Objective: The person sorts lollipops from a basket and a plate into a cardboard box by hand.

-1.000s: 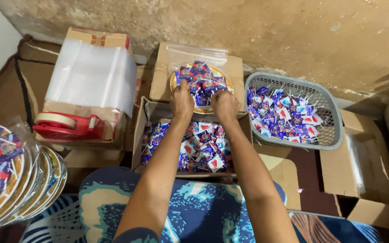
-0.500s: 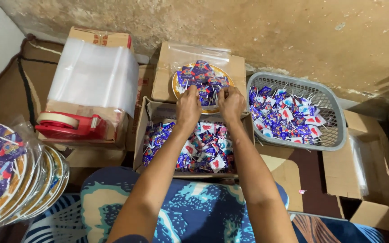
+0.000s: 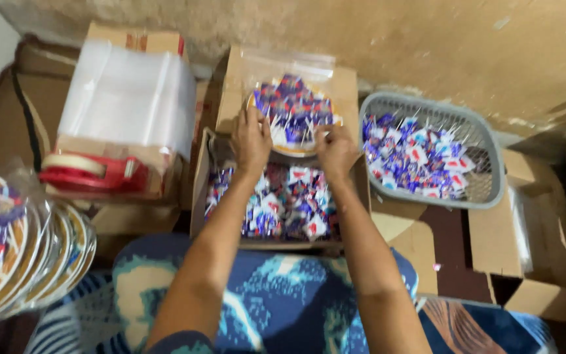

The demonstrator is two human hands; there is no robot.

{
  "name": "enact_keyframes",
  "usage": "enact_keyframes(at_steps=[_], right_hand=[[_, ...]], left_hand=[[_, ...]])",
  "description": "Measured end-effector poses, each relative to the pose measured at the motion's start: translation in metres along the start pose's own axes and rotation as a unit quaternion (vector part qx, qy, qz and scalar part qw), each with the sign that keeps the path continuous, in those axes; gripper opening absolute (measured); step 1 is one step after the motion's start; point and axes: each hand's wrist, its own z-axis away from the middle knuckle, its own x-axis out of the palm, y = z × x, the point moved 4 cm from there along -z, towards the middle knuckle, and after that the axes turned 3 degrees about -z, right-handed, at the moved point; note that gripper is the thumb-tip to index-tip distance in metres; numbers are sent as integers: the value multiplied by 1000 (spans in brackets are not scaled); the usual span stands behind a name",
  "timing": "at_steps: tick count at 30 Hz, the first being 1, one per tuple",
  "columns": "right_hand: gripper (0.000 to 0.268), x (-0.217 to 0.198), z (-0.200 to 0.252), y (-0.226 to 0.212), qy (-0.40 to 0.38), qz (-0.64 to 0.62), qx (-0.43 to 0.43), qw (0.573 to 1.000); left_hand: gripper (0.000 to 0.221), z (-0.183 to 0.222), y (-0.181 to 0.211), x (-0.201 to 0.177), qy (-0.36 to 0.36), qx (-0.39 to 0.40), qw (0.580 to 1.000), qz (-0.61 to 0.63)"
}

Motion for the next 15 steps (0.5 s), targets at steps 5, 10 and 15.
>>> enact_keyframes(at_steps=[5, 10, 15], right_hand=[[14, -19, 60, 44, 70, -124, 19, 990], [24, 37, 120, 118, -157, 22, 165, 974], [20, 53, 126, 112, -341, 74, 155, 924]], left_hand=[[19, 58, -78, -23, -120, -49, 991, 17], [20, 122, -166, 50, -390, -143, 909, -37], [33, 156, -108, 69, -420, 190, 885, -68]])
